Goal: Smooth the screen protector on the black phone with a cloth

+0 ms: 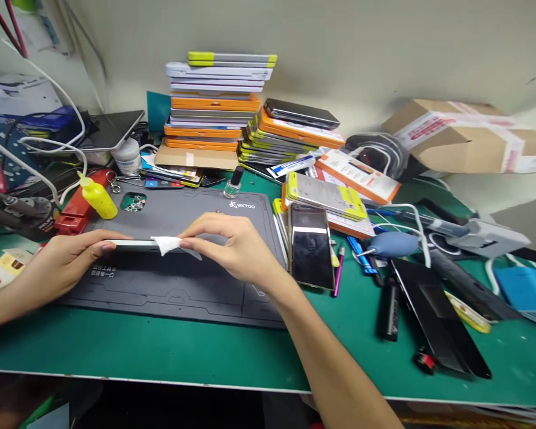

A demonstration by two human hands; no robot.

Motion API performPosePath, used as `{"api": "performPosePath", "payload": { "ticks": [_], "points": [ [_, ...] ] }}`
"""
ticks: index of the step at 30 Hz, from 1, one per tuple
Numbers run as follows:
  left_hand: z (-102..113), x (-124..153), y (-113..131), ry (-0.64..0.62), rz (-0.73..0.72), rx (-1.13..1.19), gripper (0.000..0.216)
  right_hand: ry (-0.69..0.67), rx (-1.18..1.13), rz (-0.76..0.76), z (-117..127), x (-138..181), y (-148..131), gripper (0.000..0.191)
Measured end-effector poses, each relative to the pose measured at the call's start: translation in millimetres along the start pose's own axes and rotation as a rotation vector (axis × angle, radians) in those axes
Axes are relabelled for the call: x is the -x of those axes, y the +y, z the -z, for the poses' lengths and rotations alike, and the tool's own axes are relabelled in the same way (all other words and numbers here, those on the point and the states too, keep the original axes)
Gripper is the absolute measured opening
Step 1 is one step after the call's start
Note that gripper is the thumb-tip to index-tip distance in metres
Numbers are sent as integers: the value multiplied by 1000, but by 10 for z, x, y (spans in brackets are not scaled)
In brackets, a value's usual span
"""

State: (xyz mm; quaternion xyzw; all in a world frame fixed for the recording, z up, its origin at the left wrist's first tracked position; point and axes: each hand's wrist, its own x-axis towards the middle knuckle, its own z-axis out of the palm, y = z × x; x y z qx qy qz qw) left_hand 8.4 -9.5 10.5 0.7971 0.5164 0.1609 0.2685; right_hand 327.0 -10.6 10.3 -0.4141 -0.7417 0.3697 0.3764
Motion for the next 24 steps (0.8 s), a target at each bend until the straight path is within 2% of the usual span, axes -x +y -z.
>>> {"api": "performPosePath", "payload": {
  "ticks": [5,8,13,18,24],
  "points": [
    [-4,18,29,5,-8,-21,59,-76,43,-177,190,7,10,28],
    [2,33,46,7,-19,-21,56,-117,-1,-226,234,-5,74,32],
    [-37,50,-10,15,-108,-67,54,-110,-115,-226,45,-11,63,35],
    [-117,55,-112,33,-226,-189,60,-46,18,-189,-153,39,-92,27],
    [-154,67,-128,40,-284,-157,57,-80,43,-226,-197,16,-151,29]
  ]
}}
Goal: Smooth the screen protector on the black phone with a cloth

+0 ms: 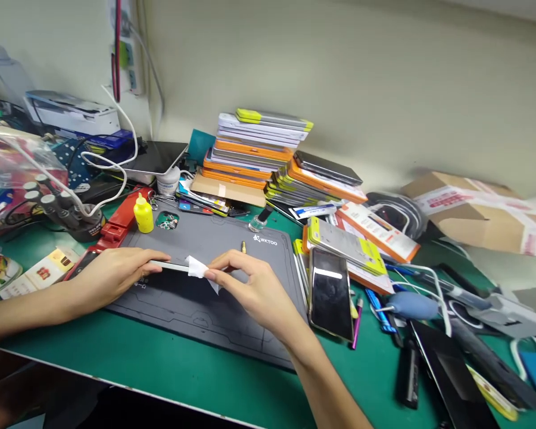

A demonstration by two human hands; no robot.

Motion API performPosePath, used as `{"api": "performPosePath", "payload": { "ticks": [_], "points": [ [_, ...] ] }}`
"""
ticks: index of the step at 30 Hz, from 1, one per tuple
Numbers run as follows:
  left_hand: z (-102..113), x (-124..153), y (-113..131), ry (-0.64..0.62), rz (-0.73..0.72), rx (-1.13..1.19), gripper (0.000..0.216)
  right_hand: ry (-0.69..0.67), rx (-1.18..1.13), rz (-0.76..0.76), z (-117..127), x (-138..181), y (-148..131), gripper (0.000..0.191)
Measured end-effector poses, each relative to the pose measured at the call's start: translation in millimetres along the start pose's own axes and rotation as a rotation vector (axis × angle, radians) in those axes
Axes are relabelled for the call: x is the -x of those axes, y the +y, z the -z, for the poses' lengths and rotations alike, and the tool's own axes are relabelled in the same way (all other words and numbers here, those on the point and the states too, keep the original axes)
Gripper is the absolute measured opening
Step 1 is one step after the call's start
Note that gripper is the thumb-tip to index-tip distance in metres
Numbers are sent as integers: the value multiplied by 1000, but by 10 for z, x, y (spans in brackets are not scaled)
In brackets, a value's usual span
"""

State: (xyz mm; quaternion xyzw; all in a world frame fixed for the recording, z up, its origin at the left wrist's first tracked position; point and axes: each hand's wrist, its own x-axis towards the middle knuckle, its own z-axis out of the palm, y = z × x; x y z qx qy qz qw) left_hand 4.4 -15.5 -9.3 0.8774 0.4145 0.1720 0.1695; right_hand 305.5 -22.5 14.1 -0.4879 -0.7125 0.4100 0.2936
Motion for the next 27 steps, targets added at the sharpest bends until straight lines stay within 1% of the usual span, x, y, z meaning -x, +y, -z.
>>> {"api": "performPosePath", "payload": {
  "ticks": [5,10,12,14,16,18,21,24,27],
  "points": [
    [-6,11,-16,-2,12,43,48,-66,92,2,-61,-134,-110,29],
    [-20,29,-62,-10,54,7,44,-168,216,12,-275,-388,-385,24],
    [-27,38,-88,-26,67,-19,48,-197,246,14,-387,-493,-495,24],
    [-34,46,-112,-43,84,-51,56,-215,252,32,-471,-565,-570,26],
    [-38,52,-126,-47,105,-81,62,-212,241,48,-488,-581,-586,25],
    [-38,53,-129,-43,119,-99,63,-199,213,46,-412,-532,-531,20],
    [-30,49,-129,-39,136,-96,62,-188,131,21,-151,-373,-320,16],
    [-19,44,-144,-47,129,-60,59,-179,34,9,134,-202,-33,21],
    [4,34,-155,-45,103,-4,51,-142,-61,46,274,-94,234,30]
  ]
}}
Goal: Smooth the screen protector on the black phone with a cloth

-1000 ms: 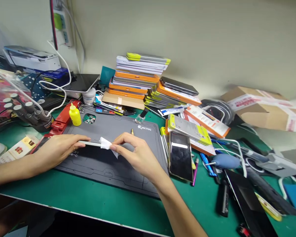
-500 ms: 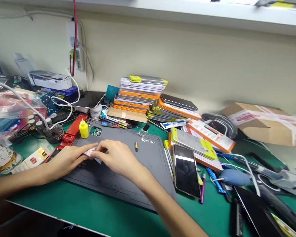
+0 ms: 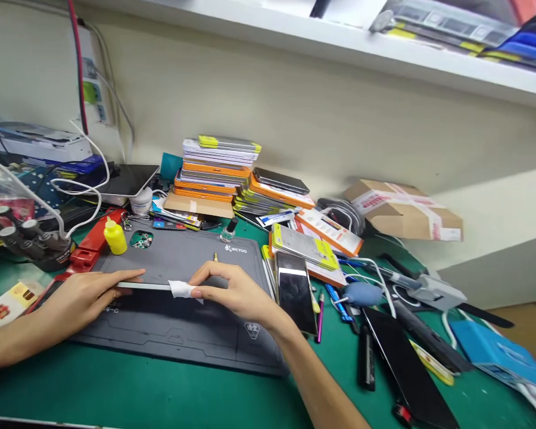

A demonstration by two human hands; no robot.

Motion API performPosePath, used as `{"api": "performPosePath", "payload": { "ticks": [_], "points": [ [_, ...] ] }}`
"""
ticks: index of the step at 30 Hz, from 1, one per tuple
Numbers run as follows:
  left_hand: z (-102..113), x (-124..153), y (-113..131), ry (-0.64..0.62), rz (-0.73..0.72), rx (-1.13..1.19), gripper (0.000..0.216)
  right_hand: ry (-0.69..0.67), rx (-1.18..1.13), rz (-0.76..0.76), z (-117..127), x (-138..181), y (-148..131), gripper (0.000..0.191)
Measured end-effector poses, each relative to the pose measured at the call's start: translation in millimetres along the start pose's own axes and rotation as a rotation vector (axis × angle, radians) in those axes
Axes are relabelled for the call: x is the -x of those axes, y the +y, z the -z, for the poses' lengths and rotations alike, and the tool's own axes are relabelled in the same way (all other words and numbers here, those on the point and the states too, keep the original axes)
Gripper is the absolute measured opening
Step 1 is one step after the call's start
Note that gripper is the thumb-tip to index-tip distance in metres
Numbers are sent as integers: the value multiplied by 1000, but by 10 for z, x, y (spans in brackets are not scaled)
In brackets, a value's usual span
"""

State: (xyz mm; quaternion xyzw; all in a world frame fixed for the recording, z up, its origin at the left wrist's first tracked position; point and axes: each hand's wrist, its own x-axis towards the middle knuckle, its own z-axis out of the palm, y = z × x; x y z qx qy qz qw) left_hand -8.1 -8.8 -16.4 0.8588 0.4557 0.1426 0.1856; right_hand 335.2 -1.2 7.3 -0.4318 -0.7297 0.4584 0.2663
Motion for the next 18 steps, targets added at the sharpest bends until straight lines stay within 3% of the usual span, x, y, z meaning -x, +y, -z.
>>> {"api": "performPosePath", "payload": {
  "ticks": [5,9,14,18],
  "points": [
    [106,-53,72,-18,84,127,41,137,-99,71,7,24,271,30],
    [185,-107,122,-26,184,203,49,302,-112,84,49,-6,376,18],
    [226,-166,151,-141,279,331,61,487,-122,93,47,29,355,13],
    [236,-209,179,-180,311,385,66,508,-108,131,-18,70,246,15]
  ]
}}
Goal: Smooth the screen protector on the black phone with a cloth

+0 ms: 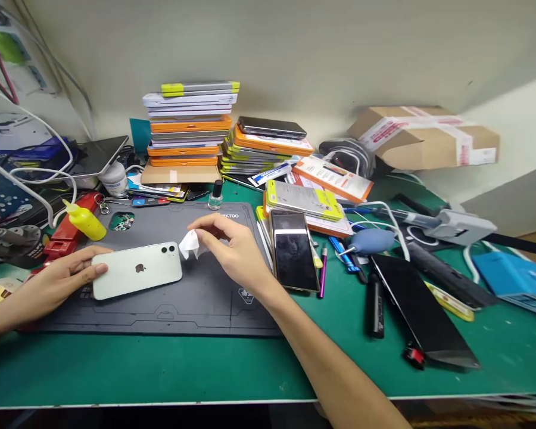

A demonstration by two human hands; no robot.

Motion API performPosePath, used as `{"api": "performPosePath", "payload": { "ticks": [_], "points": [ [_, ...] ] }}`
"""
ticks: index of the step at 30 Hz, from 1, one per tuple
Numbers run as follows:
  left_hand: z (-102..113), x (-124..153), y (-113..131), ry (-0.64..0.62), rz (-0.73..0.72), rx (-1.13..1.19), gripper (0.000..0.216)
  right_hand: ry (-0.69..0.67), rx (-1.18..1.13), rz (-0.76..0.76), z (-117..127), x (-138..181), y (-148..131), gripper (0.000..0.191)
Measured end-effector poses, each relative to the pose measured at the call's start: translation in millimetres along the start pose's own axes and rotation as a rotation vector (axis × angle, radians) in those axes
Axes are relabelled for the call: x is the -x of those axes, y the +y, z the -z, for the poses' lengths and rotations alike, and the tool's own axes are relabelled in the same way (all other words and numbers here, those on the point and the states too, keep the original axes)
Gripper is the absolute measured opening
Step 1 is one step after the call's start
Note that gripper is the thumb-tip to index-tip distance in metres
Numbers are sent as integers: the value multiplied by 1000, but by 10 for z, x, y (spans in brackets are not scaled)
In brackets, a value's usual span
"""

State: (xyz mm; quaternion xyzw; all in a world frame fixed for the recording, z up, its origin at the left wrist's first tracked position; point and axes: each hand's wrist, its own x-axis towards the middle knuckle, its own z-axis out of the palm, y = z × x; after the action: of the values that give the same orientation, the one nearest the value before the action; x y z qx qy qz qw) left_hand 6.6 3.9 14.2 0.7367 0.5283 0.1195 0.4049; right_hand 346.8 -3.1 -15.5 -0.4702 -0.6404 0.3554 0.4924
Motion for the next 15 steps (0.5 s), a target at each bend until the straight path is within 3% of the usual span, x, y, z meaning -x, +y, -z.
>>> {"api": "performPosePath", "payload": {
  "ticks": [6,10,15],
  "points": [
    [-19,-10,-73,-71,51,56,69,17,190,126,-108,32,22,9],
    [-28,3,-84,-127,38,128,70,-25,195,110,-185,57,72,7],
    [-37,4,-48,-101,16,49,65,-66,211,63,-275,95,66,16]
  ]
}}
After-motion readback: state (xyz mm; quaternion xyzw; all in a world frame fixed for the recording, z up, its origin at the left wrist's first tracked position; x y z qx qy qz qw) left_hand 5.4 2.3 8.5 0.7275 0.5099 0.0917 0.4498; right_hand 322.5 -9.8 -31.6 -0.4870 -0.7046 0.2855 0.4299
